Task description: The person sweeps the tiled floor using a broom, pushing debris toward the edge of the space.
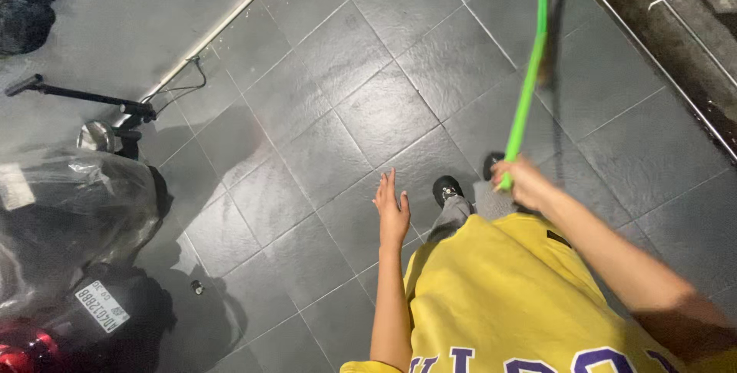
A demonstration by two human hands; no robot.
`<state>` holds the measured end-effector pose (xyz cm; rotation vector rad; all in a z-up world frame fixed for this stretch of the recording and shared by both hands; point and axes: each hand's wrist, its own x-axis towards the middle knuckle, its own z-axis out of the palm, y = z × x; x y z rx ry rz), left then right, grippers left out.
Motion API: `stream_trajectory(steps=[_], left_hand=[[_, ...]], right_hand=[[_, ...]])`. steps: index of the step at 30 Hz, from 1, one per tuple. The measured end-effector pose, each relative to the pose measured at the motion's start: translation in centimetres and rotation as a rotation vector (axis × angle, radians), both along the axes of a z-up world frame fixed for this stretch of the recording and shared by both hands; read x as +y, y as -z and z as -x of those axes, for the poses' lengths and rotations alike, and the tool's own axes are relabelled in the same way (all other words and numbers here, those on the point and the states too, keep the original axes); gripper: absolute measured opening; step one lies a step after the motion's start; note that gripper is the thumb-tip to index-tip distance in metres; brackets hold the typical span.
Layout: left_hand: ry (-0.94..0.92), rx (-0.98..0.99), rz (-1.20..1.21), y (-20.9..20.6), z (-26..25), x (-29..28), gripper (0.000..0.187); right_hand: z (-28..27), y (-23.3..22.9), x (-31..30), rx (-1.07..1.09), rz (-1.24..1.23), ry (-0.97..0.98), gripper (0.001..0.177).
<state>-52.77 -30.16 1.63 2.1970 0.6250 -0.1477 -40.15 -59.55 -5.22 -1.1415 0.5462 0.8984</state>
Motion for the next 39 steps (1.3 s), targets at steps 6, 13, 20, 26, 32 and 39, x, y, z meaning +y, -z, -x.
stream_trajectory(steps=[6, 13, 20, 26, 32, 39], left_hand=[[-0.019, -0.039, -0.005, -0.8, -0.2, -3.4, 0.063], [0.049, -0.134, -0.095, -0.7, -1.2, -10.9, 0.068], [0.042, -0.146, -0.104, 0.8, 3.0, -17.8, 0.069], [-0.043, -0.018, -0.075, 0.0, 7.4, -21.5, 0.068], [-0.070, 0.009, -0.066, -0.9, 10.1, -23.4, 0.064], [-0.104, 0.012, -0.072, -0.9, 12.4, -23.7, 0.064]], right_hand=[[5.1, -2.3, -3.3, 0.363, -0.385, 0.017, 0.020], [3.2, 7.1, -8.2, 0.861, -0.621, 0.157, 0.008], [1.6, 7.0, -25.6, 0.550, -0.279, 0.446, 0.023], [-1.9, 2.5, -40.9, 0.261, 0.099, 0.315, 0.023], [-1.3, 5.5, -37.8, -0.019, 0.402, 0.002, 0.022], [10.8, 3.1, -25.3, -0.110, 0.252, -0.117, 0.023]])
